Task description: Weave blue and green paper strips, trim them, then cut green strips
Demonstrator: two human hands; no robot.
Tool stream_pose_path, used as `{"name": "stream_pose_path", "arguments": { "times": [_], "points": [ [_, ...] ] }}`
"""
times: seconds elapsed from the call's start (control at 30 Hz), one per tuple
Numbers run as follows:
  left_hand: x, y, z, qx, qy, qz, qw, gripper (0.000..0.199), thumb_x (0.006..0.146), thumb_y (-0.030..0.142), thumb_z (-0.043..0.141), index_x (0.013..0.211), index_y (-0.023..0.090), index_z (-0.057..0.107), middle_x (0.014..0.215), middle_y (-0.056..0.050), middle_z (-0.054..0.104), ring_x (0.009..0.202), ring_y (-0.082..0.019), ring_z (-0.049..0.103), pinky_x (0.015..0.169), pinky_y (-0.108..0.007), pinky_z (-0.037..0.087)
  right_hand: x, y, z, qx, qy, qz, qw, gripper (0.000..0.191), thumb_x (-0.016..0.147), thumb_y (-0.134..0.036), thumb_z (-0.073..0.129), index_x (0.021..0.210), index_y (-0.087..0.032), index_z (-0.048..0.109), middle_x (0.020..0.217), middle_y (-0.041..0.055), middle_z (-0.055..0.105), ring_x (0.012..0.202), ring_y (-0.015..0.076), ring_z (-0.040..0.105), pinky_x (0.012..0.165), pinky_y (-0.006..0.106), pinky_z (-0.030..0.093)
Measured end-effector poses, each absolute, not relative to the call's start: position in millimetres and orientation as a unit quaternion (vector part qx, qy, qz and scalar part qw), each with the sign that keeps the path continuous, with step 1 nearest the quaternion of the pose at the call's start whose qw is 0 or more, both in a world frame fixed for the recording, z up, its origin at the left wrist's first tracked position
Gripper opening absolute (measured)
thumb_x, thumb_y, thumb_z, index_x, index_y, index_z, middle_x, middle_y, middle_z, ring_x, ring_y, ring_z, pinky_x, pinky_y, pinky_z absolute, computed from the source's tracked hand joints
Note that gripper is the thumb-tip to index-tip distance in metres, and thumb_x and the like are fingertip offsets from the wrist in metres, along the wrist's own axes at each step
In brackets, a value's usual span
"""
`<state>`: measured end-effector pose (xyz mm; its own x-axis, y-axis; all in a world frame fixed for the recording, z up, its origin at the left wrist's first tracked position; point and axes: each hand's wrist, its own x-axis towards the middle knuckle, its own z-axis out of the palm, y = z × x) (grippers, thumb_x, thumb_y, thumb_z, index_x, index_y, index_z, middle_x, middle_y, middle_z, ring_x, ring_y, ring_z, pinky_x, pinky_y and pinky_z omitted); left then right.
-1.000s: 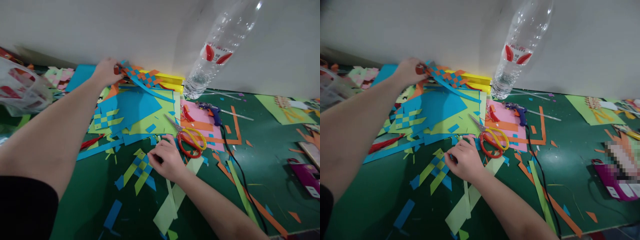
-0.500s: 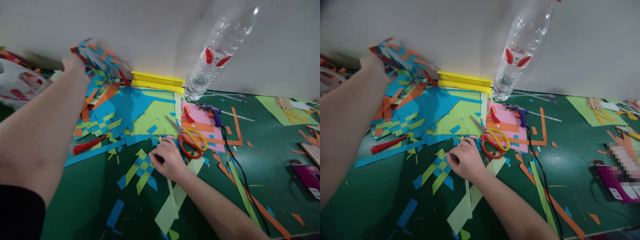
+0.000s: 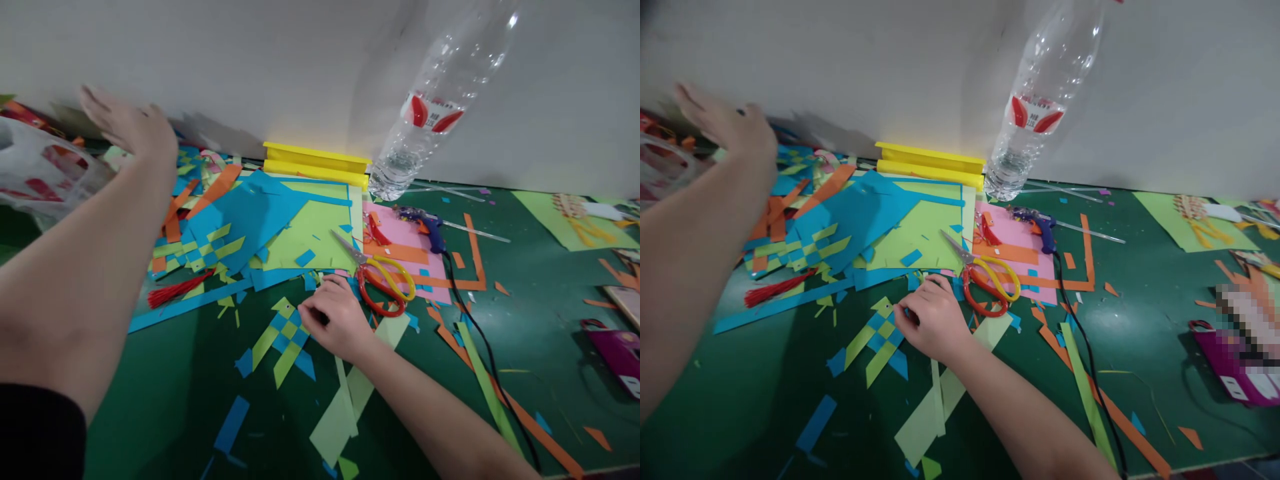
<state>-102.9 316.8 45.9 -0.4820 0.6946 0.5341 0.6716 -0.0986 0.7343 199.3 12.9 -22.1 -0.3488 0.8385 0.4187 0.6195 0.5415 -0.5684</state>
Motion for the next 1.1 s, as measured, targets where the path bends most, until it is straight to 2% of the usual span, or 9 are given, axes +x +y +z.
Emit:
{"name": "stream_pose_path", "arguments": {
  "times": [0.03, 0.07, 0.17, 0.23, 0.27, 0.47, 0.73, 0.93, 1.1],
  "points": [
    [-95.9, 308.5, 42.9, 0.51, 0.679, 0.528, -0.017, 0.066, 0.084, 0.01, 0.055, 0.146, 0.018, 0.033, 0.159, -0.006, 0.027, 0.15, -0.029, 0.009, 0.121, -0.057, -0.002, 199.3, 12.9, -22.4, -0.452, -0.806, 0.155, 0.348, 0.027, 0.092, -0.025, 0.051, 0.067, -0.021, 0.059, 0.06, -0.0018, 0.058, 0.065, 0.013, 0.055, 0.1, 0.037, 0.042],
    [-88.4, 300.4, 40.2, 0.564, 0.676, 0.469, -0.068, 0.071, 0.081, 0.013, 0.057, 0.147, 0.017, 0.032, 0.16, -0.006, 0.025, 0.15, -0.028, 0.012, 0.122, -0.052, 0.0, 199.3, 12.9, -22.7, -0.452, -0.807, 0.154, 0.348, 0.027, 0.092, -0.025, 0.05, 0.067, -0.021, 0.059, 0.059, -0.0019, 0.058, 0.065, 0.013, 0.054, 0.1, 0.038, 0.042],
    [-65.5, 284.7, 32.6, 0.697, 0.634, 0.302, -0.144, 0.043, 0.084, 0.016, 0.047, 0.126, 0.017, 0.057, 0.148, -0.007, 0.044, 0.142, -0.03, 0.027, 0.119, -0.057, 0.008, 199.6, 12.9, -23.7, -0.452, -0.809, 0.15, 0.346, 0.028, 0.093, -0.026, 0.05, 0.067, -0.021, 0.059, 0.06, -0.0017, 0.058, 0.065, 0.0131, 0.054, 0.101, 0.038, 0.041],
    [-52.0, 285.8, 25.7, 0.74, 0.618, 0.239, -0.112, 0.034, 0.089, 0.021, 0.041, 0.109, 0.016, 0.068, 0.121, -0.009, 0.065, 0.126, -0.028, 0.046, 0.11, -0.054, 0.028, 199.7, 12.9, -23.6, -0.451, -0.809, 0.151, 0.345, 0.029, 0.093, -0.026, 0.049, 0.066, -0.021, 0.059, 0.06, -0.0015, 0.058, 0.065, 0.013, 0.054, 0.102, 0.037, 0.041],
    [-46.1, 289.5, 21.3, 0.75, 0.621, 0.207, -0.094, 0.038, 0.091, 0.025, 0.038, 0.112, 0.014, 0.068, 0.117, -0.013, 0.067, 0.121, -0.03, 0.05, 0.107, -0.056, 0.03, 199.7, 13.0, -23.4, -0.45, -0.809, 0.152, 0.345, 0.029, 0.093, -0.026, 0.05, 0.066, -0.021, 0.059, 0.06, -0.0015, 0.059, 0.066, 0.013, 0.054, 0.101, 0.037, 0.041],
    [-21.0, 316.3, -5.0, 0.777, 0.623, 0.086, -0.003, 0.043, 0.085, 0.02, 0.044, 0.121, 0.017, 0.067, 0.123, -0.015, 0.067, 0.113, -0.033, 0.058, 0.098, -0.059, 0.036, 200.1, 13.8, -22.3, -0.453, -0.806, 0.155, 0.348, 0.027, 0.092, -0.026, 0.051, 0.068, -0.02, 0.059, 0.06, -0.0017, 0.059, 0.066, 0.0131, 0.054, 0.098, 0.036, 0.042],
    [-16.6, 321.4, -11.0, 0.774, 0.626, 0.085, 0.044, 0.045, 0.081, 0.018, 0.044, 0.12, 0.013, 0.067, 0.127, -0.017, 0.065, 0.117, -0.032, 0.057, 0.102, -0.056, 0.033, 200.5, 13.8, -23.2, -0.448, -0.808, 0.158, 0.35, 0.027, 0.093, -0.027, 0.05, 0.069, -0.021, 0.06, 0.061, -0.0015, 0.061, 0.067, 0.0132, 0.053, 0.098, 0.035, 0.042],
    [-23.6, 321.9, -15.6, 0.769, 0.616, 0.15, 0.078, 0.043, 0.077, 0.019, 0.047, 0.112, 0.017, 0.071, 0.13, -0.011, 0.065, 0.119, -0.028, 0.054, 0.108, -0.052, 0.031, 200.1, 13.6, -25.0, -0.451, -0.81, 0.151, 0.343, 0.028, 0.093, -0.027, 0.048, 0.069, -0.021, 0.06, 0.06, -0.0012, 0.059, 0.066, 0.014, 0.053, 0.099, 0.037, 0.042],
    [-28.8, 319.9, -11.3, 0.744, 0.596, 0.279, 0.114, 0.041, 0.079, 0.017, 0.046, 0.11, 0.013, 0.072, 0.125, -0.008, 0.068, 0.118, -0.021, 0.058, 0.109, -0.037, 0.038, 200.1, 14.2, -23.3, -0.451, -0.81, 0.148, 0.343, 0.028, 0.093, -0.027, 0.049, 0.068, -0.021, 0.06, 0.061, -0.0014, 0.059, 0.065, 0.0131, 0.053, 0.097, 0.035, 0.042]
  ]
}}
